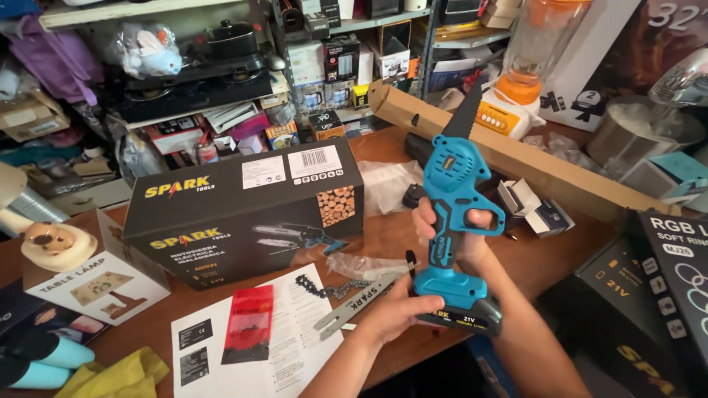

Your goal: Unboxing and assembling a mini electric chainsaw by attaching the guide bar and chain

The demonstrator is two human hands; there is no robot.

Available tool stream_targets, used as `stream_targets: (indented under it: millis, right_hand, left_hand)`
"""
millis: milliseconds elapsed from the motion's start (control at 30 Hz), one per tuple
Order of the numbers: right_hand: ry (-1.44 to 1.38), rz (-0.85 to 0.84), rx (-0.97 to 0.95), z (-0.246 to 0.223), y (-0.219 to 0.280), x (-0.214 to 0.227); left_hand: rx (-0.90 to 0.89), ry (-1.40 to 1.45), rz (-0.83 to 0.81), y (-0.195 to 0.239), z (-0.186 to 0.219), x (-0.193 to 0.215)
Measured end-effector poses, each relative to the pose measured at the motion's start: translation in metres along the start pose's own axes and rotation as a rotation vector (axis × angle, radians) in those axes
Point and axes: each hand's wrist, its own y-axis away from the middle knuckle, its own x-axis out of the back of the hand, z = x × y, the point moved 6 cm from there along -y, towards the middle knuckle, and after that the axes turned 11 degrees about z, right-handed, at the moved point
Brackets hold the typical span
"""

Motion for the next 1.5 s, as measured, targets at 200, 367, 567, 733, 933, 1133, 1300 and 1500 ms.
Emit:
stream_targets:
  millis: [200,367,567,733,933,1133,1300,1500]
  right_hand:
    - [0.488,0.357,0.111,-0.013,0.016,0.118]
    - [0.973,0.633,0.054,-0.048,0.040,0.106]
    - [0.681,0.582,0.254,-0.045,0.048,0.099]
    - [0.847,0.679,0.377,-0.055,0.039,0.099]
    - [0.784,0.707,0.434,-0.055,0.040,0.128]
    - [0.803,0.723,0.427,-0.060,0.042,0.112]
    - [0.736,0.769,0.427,-0.057,0.050,0.096]
    - [0.651,0.776,0.417,-0.035,0.082,0.145]
  left_hand:
    - [-0.116,-0.014,0.000,0.005,0.008,0.009]
    - [-0.240,-0.118,0.045,-0.005,0.014,0.025]
    - [-0.628,-0.216,0.136,-0.040,0.016,0.050]
    - [-0.729,-0.377,0.135,-0.057,0.037,0.050]
    - [-0.758,-0.390,0.110,-0.080,0.047,0.049]
    - [-0.765,-0.425,0.126,-0.078,0.045,0.050]
    - [-0.758,-0.375,0.247,-0.050,0.067,0.055]
    - [-0.823,-0.299,0.276,0.009,0.105,0.035]
